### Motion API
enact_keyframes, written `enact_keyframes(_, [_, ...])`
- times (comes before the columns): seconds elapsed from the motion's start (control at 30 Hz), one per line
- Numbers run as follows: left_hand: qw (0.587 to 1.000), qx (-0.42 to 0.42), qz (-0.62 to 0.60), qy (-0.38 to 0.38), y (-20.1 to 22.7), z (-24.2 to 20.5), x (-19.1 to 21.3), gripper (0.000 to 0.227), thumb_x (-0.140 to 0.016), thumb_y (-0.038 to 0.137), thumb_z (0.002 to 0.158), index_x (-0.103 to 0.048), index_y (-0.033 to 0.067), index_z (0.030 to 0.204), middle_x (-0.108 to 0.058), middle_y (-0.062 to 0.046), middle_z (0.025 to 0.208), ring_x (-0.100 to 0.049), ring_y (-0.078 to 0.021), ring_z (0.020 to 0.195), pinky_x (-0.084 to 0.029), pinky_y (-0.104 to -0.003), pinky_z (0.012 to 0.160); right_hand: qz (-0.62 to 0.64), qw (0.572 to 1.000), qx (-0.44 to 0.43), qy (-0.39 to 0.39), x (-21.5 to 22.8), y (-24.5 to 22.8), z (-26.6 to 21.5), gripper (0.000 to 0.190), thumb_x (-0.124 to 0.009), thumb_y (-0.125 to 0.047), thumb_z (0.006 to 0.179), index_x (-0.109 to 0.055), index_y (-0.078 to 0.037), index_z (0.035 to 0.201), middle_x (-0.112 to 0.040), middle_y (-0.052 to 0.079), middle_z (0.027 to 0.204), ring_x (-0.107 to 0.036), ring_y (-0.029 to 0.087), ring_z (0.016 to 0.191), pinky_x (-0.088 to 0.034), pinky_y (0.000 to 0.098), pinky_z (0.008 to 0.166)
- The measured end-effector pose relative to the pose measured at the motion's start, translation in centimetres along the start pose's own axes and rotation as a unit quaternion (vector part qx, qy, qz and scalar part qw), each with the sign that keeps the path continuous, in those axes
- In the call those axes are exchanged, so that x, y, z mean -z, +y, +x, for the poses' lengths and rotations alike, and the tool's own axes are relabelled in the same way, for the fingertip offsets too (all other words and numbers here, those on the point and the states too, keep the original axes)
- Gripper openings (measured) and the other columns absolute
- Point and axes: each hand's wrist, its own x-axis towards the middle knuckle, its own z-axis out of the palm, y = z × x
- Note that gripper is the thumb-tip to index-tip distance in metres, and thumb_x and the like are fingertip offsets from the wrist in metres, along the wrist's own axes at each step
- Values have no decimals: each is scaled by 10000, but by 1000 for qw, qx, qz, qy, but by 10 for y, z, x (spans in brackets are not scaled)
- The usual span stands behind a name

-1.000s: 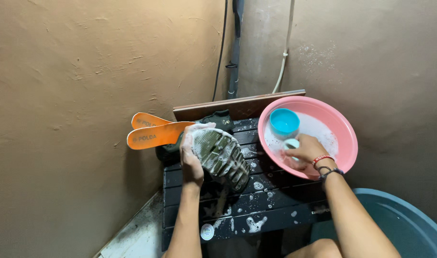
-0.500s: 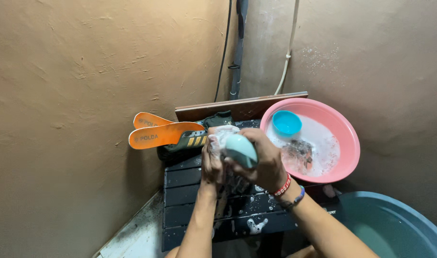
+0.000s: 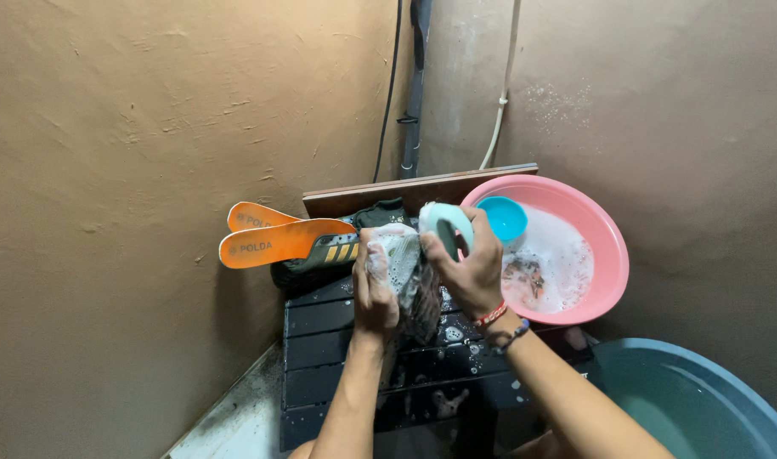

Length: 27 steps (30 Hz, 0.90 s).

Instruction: The person scrubs a dark-colored shoe with a light blue sponge on a black plastic stool. They repeatedly dip the sponge into a pink basin filled with soapy water to reapply soap and continue scrubbing the shoe's surface.

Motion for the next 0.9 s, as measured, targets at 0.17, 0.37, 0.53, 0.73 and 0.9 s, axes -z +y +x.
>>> enact_keyframes(0.17, [1000, 0, 30, 11, 9, 10, 4, 599, -242, 334, 1139, -494, -132, 1419, -603, -293, 1189, -466, -259, 1198, -379, -463, 1137, 63, 986, 137, -77, -15, -20, -29, 523, -941, -347, 731, -689, -47, 1078, -749, 143, 1035, -760, 317, 932, -588, 346, 838])
enact_keyframes(0.37, [999, 25, 11, 42, -8, 19, 13, 538, -274, 332, 1148, -526, -71, 1401, -601, -247, 1194, -473, -233, 1196, -368, -443, 1185, 14, 995, 87, -36, -20, 12, -10, 459, -843, -296, 839, -656, -2, 1138, -725, 206, 1037, -740, 390, 914, -584, 427, 780])
enact_keyframes(0.53, [995, 55, -29, 74, -8, 24, 13, 488, -349, 389, 1132, -615, 38, 1341, -641, -204, 1157, -585, -227, 1090, -423, -438, 1157, 104, 973, 160, -129, -26, -8, -34, 492, -943, -315, 723, -688, -32, 1035, -744, 151, 1015, -761, 343, 883, -605, 391, 802])
enact_keyframes(0.73, [996, -56, -57, 40, 4, 19, 16, 510, -239, 354, 1113, -662, 67, 1105, -569, -17, 867, -504, -117, 845, -471, -293, 892, -6, 994, 104, -39, -23, 37, -17, 387, -812, -287, 896, -648, -13, 1114, -703, 169, 988, -730, 380, 884, -575, 440, 808])
enact_keyframes(0.9, [995, -38, -30, 92, -29, 27, 26, 540, -234, 355, 1138, -692, 69, 1146, -699, -105, 975, -595, -164, 933, -479, -320, 969, 112, 970, 171, -132, -34, 11, -58, 484, -935, -356, 740, -708, -46, 1034, -747, 132, 983, -759, 299, 872, -614, 372, 767])
